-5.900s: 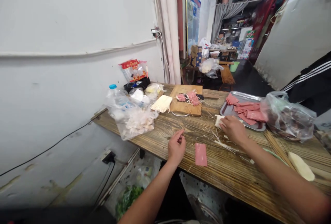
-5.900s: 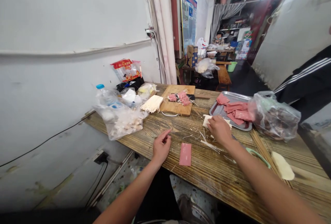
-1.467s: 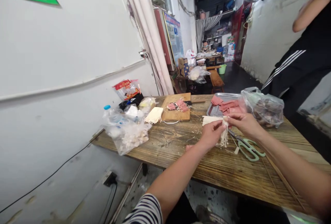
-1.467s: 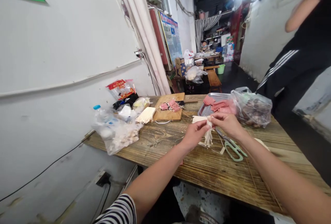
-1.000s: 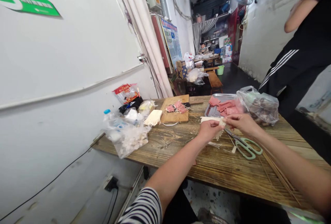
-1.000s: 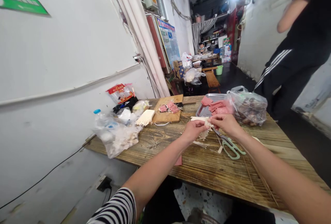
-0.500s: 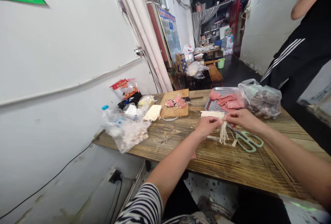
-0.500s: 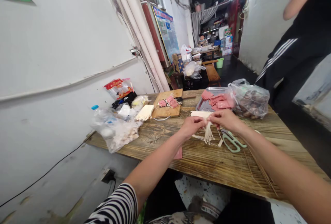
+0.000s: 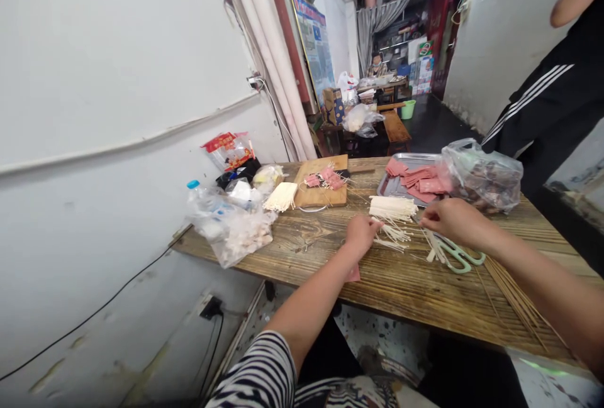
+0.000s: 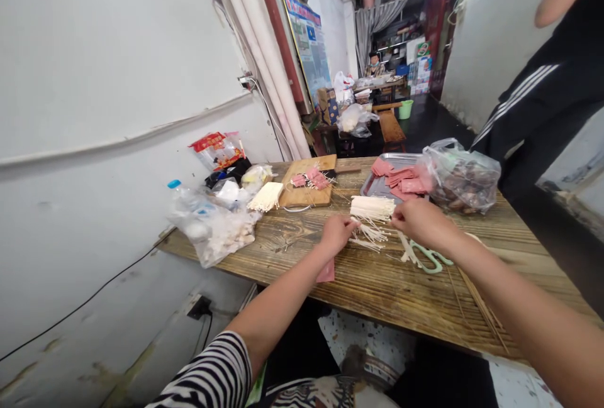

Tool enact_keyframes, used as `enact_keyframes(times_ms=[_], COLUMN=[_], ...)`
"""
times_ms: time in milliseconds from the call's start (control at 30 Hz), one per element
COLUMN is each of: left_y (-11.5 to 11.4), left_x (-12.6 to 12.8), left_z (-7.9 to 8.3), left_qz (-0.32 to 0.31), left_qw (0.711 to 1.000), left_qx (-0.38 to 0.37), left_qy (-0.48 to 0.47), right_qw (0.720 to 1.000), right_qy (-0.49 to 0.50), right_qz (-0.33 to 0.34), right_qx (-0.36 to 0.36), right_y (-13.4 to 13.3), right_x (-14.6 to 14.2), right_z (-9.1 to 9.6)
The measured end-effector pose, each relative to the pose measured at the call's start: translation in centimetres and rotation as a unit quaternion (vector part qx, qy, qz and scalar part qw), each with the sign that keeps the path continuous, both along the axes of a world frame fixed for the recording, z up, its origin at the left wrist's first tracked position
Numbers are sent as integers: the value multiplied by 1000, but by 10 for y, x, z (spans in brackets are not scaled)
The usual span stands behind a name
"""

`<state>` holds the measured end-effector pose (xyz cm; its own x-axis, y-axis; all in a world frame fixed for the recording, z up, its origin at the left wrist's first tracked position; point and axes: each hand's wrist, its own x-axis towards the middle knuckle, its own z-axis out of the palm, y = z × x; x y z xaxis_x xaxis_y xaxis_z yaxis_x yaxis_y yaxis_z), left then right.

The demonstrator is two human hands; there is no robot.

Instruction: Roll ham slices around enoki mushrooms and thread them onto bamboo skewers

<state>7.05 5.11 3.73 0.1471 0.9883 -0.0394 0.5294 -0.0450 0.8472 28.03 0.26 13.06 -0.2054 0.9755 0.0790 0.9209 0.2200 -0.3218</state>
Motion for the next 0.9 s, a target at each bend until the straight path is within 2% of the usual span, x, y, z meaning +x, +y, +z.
enact_keyframes(times_ms=[67,133,233,333,467,533,600,667,733,833,900], left_y=[-5,-9,-14,-17,-21,-22,-23,-23,-22,-20,-19], left_x=[-11,-18,-21,-21,-23,-23,-21,-18,-16,-16,-18], left_z=[1,1,1,5,15,21,24,27,30,39,46], left_qz=[-110,-206,-231,-244,-244,-246,-239,-209,-169,-136,-136], left_qw=[982,941,925,916,914,924,945,971,985,977,965], left_qx=[63,104,114,121,131,125,95,40,-30,-124,-157], left_qy=[142,248,279,294,296,266,201,109,6,-113,-161], right_qw=[992,966,938,950,989,996,996,994,991,989,989], right_qy=[97,205,287,252,86,9,-43,-76,-91,-73,-44], right_qz=[8,11,8,-6,0,31,58,82,103,124,130], right_qx=[-79,-156,-194,-182,-124,-79,-43,-20,0,32,48], right_y=[2,5,10,10,6,4,3,2,2,2,1], right_x=[-1,-2,-5,-12,-27,-36,-44,-51,-55,-57,-56], right_z=[-2,-5,-9,-9,-11,-14,-19,-25,-30,-35,-36])
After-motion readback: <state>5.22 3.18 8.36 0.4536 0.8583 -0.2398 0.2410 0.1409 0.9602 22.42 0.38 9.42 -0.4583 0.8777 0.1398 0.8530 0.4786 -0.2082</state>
